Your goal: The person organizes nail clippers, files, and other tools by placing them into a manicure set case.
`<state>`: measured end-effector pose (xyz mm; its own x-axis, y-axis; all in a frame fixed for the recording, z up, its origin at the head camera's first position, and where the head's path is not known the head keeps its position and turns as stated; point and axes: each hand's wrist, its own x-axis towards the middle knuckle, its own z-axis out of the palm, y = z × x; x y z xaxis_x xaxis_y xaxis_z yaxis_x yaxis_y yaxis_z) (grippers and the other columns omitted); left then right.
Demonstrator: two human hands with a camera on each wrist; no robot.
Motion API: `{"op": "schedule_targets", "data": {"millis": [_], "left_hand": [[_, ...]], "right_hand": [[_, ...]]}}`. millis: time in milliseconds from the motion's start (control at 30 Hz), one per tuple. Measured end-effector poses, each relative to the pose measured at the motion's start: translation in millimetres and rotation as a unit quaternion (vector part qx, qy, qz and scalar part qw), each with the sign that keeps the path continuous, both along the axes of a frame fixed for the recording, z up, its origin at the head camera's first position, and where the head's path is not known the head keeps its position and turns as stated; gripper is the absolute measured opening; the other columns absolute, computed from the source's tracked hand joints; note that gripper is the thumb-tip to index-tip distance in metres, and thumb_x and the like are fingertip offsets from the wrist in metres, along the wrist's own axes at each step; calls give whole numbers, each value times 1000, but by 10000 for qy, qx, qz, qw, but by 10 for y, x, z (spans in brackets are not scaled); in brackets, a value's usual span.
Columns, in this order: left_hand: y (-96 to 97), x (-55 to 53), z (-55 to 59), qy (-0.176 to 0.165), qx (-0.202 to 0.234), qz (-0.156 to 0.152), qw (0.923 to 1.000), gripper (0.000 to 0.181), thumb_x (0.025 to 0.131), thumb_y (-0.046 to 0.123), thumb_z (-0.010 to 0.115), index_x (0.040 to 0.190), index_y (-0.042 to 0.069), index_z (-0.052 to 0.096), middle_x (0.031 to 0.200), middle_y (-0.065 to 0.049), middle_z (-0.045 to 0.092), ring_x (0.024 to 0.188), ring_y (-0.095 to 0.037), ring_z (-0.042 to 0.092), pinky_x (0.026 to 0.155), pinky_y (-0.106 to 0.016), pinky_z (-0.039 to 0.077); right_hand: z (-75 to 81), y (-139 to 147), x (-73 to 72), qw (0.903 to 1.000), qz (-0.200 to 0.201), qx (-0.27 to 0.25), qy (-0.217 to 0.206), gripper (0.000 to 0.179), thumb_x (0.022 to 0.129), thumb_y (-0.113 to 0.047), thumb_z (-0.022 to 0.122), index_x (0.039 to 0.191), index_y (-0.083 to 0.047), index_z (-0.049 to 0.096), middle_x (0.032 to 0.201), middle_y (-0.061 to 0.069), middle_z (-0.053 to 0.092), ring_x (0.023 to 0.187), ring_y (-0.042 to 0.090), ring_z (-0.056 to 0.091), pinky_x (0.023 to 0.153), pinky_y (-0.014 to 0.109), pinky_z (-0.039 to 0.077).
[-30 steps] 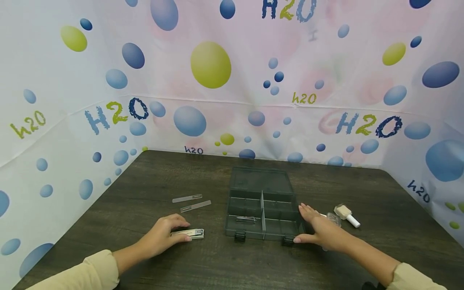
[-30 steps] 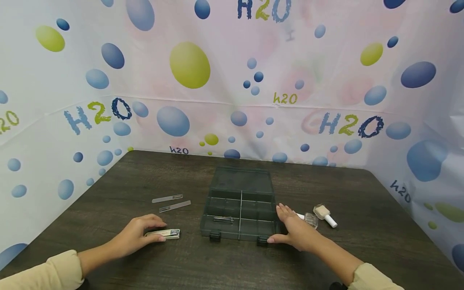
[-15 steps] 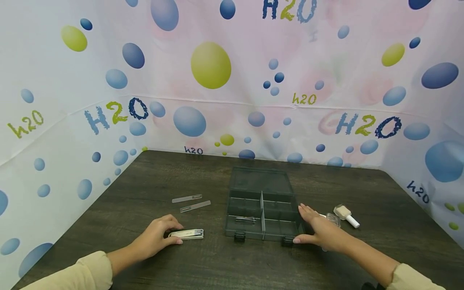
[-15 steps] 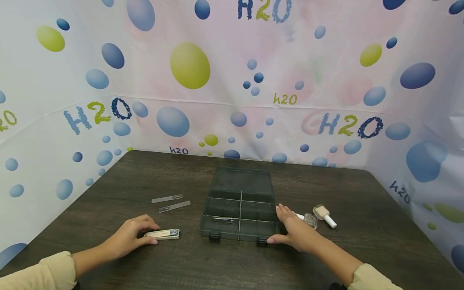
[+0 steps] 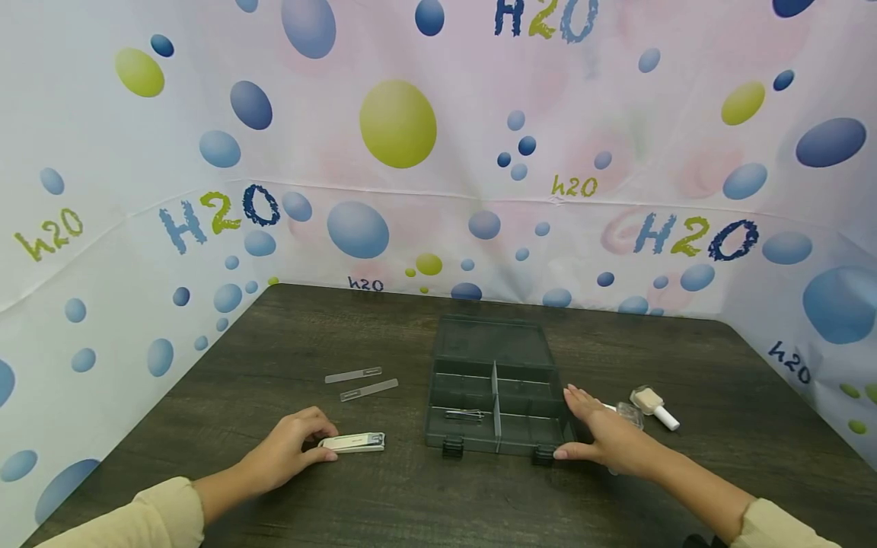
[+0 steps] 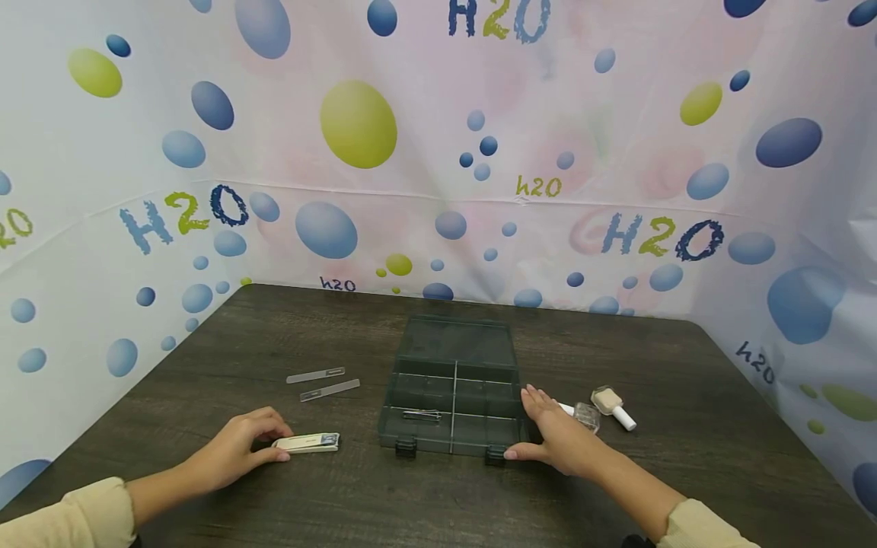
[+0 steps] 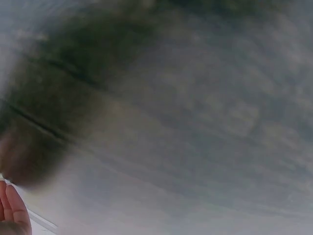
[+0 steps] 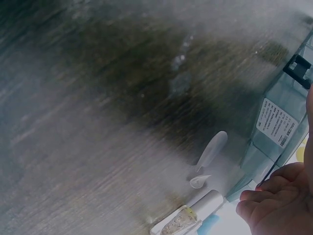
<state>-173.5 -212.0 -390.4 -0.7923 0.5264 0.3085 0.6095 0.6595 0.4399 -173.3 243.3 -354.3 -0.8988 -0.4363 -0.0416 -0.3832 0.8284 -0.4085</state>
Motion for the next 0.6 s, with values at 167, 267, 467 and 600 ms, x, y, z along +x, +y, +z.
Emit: {"op": "schedule_targets", "data": {"millis": [167,267,467,600], "left_hand": [[16,0,34,-114,-145,6,9998,11,80,16,70,88,10,65,88,4,58,77,-3,52,65,-21,50],[48,-9,68,-153,-250,24,9996,10,82,15,68,89,9,64,87,4,57,75,-1,48,62,-21,47],[122,-28,126,-214,-389,78,9990,8,84,14,66,89,9,63,88,6,56,73,2,41,59,-21,42],[162,-45,145,-86,-342,31,9994,7,84,14,65,89,10,63,89,5,58,73,1,42,60,-21,42]], "right_hand": [[7,-2,2,10000,19,-28,11,100,76,-55,65,138,15,29,146,34,23,131,52,25,99,65,31],[11,-5,-1,10000,26,-49,2,100,76,-55,65,139,14,28,146,34,22,131,53,25,99,65,31],[9,-2,0,10000,21,-40,-26,100,77,-55,64,139,14,28,146,34,22,132,53,24,100,65,30],[3,5,0,10000,7,-22,-44,100,77,-55,64,140,14,27,146,33,21,132,53,23,100,65,30]]}}
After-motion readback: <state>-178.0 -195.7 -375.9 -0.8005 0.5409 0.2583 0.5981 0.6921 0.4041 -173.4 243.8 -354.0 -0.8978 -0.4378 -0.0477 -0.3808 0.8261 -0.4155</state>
